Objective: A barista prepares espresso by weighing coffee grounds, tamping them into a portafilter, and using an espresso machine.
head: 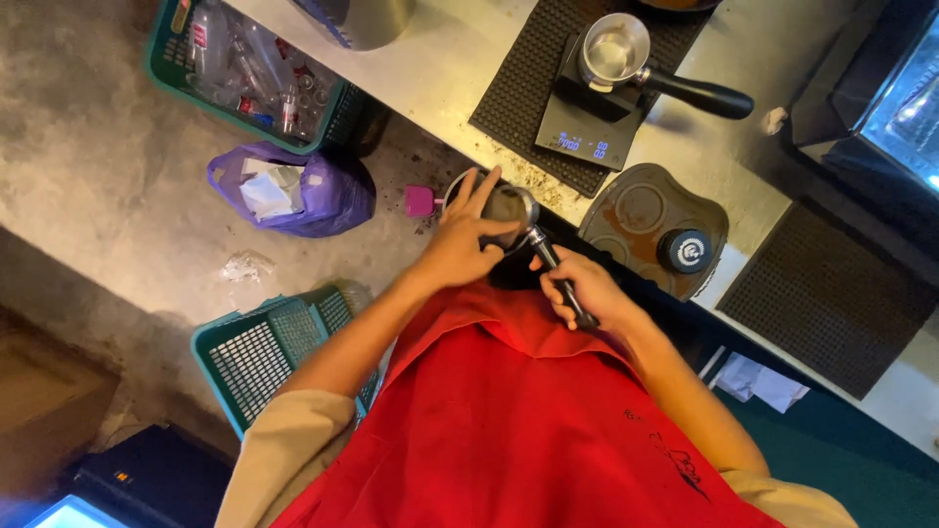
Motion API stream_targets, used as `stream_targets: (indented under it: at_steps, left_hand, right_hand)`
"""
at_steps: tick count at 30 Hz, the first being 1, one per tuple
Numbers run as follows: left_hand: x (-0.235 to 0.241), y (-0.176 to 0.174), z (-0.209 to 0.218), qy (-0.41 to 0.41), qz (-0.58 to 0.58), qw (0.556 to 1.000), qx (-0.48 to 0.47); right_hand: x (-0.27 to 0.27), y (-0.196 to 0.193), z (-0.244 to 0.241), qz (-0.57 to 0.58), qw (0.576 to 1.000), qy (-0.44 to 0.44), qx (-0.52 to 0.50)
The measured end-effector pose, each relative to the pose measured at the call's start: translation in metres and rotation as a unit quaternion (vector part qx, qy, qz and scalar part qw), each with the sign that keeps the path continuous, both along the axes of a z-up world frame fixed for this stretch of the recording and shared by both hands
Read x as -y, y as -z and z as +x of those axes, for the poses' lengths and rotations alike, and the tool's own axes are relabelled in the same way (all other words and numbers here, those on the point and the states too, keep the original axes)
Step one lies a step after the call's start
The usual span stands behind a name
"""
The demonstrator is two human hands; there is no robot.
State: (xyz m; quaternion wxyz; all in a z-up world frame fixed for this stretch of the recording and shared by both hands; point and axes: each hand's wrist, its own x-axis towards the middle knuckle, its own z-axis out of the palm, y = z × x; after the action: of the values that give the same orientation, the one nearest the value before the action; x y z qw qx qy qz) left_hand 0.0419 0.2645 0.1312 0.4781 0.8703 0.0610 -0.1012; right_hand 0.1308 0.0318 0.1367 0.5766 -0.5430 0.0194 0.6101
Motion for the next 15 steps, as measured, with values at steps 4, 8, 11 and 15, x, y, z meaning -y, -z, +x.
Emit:
stream_targets:
  at_steps: [4,8,11,15]
  left_hand:
    - [0.015,0.011,-0.001,0.038,0.030,0.997,-0.060]
    - [0.019,0.065,-0.012,-0.067,0.140,0.988,-0.024]
    - [0.010,0.050,-0.025,-0.257,-0.020,0.966,-0.010]
    - [-0.003,0.081,-0.044,-0.552,-0.222,0.803,-0.039]
  right_hand:
    - [-0.009,-0.003,-0.007,-0.010,1.000,0.019,0.010]
    - [-0.020,-0.020,-0.016,-0.177,0.926,-0.115,0.314]
    - [-0.011,-0.001,-0.032,-0.195,0.816,-0.173,0.517]
    - [0.004,0.062,-0.033,-0.161,0.668,-0.206,0.697]
